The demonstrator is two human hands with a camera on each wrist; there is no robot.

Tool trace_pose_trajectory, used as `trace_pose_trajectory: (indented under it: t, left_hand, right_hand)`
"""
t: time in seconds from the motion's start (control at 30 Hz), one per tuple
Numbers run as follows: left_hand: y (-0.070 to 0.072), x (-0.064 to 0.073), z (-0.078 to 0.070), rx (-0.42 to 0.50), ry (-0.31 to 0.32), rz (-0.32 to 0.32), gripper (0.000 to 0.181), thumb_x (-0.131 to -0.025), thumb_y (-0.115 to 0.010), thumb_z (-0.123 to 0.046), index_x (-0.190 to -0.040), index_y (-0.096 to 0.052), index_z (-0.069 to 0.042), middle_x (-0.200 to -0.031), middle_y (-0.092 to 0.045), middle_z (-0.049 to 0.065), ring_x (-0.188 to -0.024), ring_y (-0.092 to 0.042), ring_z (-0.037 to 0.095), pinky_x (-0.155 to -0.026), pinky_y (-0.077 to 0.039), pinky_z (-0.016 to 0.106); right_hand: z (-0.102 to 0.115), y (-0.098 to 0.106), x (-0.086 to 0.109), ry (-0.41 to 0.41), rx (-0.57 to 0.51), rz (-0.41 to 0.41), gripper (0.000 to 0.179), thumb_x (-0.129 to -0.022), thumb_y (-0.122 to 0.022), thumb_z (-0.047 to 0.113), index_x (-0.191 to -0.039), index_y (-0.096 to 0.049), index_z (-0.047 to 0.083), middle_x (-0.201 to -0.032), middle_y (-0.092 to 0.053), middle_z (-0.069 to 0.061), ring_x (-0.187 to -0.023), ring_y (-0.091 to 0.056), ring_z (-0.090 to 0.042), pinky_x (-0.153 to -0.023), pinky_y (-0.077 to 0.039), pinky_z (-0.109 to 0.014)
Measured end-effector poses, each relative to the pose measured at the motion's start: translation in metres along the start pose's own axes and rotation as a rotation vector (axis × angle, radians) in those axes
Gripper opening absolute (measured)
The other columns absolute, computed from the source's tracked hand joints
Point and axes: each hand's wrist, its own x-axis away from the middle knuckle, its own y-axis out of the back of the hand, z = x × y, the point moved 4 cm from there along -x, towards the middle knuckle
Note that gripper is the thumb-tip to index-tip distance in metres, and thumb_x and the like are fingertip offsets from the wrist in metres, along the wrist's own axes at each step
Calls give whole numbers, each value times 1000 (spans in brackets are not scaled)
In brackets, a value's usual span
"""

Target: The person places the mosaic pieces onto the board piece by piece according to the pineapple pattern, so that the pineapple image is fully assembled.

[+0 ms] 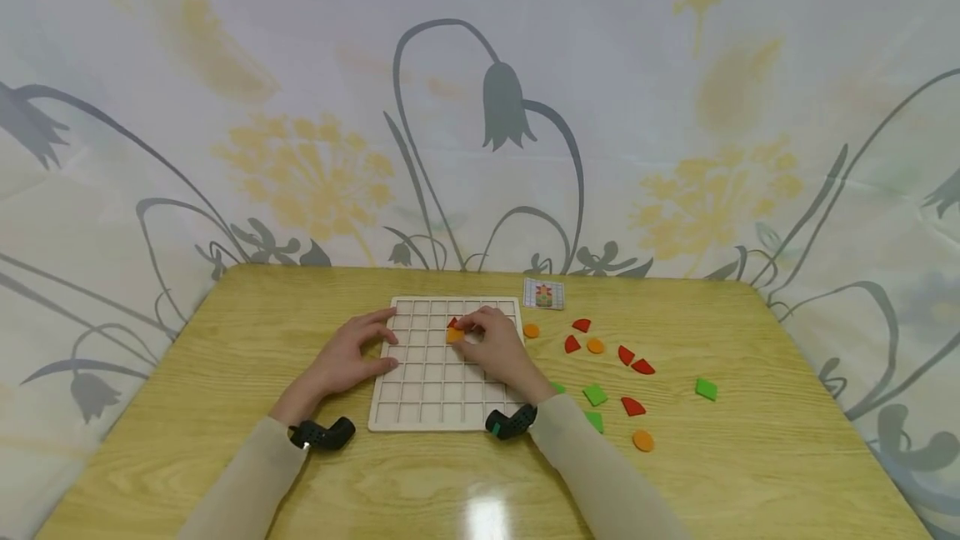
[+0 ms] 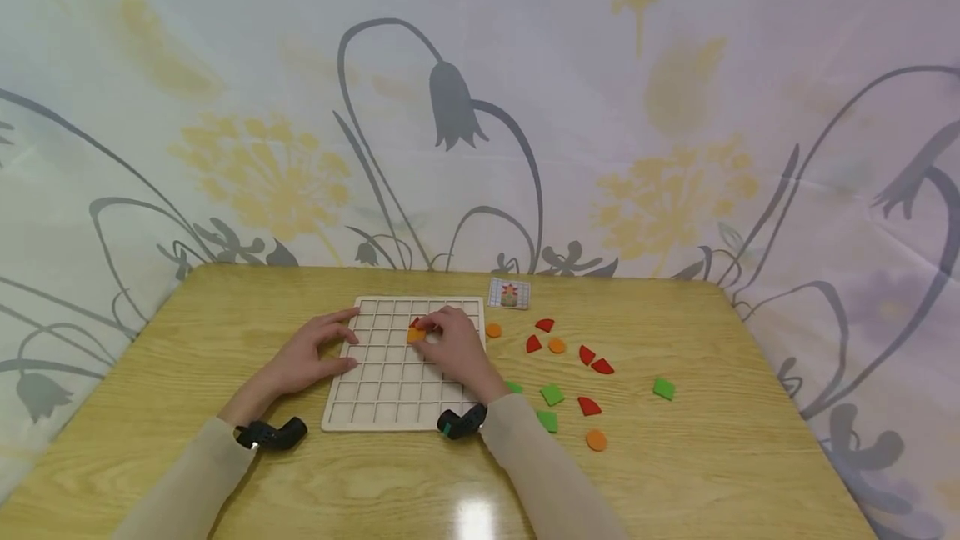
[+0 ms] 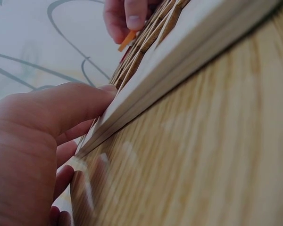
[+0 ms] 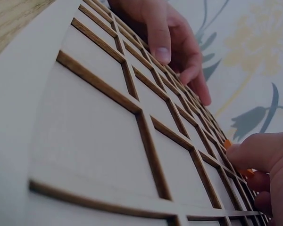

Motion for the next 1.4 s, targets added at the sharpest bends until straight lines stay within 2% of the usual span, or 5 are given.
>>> trace_pose_trajectory:
  t: [0.23, 0.57, 0.83, 1.13, 1.4]
  left_hand:
    - [-1, 0, 2, -4, 4, 1, 18, -84, -79, -21, -98, -67, -19, -151, -45, 14, -137, -37, 44, -109, -28, 62]
    - [1, 0, 1, -6, -7, -1, 20, -83, -79, -22, -99, -67, -19, -151, -45, 14, -137, -38, 44, -108, -28, 62]
    - [2, 0, 1, -13, 3, 0, 19, -84, -78, -23, -99, -67, -18, -152, -45, 14, -138, -37, 44, -109, -27, 62]
    - [-1, 1, 3, -13, 10, -3, 19, -84, -79, -23, -99, -67, -19, -152, -45, 13, -137, -38, 43, -110, -27, 61]
    - [-2, 1, 5, -24, 16, 2, 19, -85, -78, -25, -99, -67, -21, -152, -45, 12, -138, -38, 42, -109, -27, 61]
  right_hand:
    - [-3, -2, 0, -18, 30, 7, 19, -87, -78, 20, -103, -75, 12, -101, -64, 2, -90, -54, -16, -81, -47, -33]
    - [2, -2, 0, -36, 14, -3, 16, -87, -79, 19, -101, -75, 13, -99, -63, 2, -88, -54, -15, -78, -47, -32]
    - [2, -2, -1, -19, 43, 7, 15, -88, -77, 18, -101, -76, 12, -102, -64, 0, -93, -56, -19, -81, -46, -35]
    - [2, -1, 1, -23, 29, 22, 15, -89, -74, 14, -103, -77, 11, -105, -65, -2, -97, -56, -21, -84, -47, -37]
    - [0, -2, 1, -29, 19, 17, 11, -89, -73, 13, -98, -77, 11, -103, -64, 0, -97, -56, -21, -84, -47, -37]
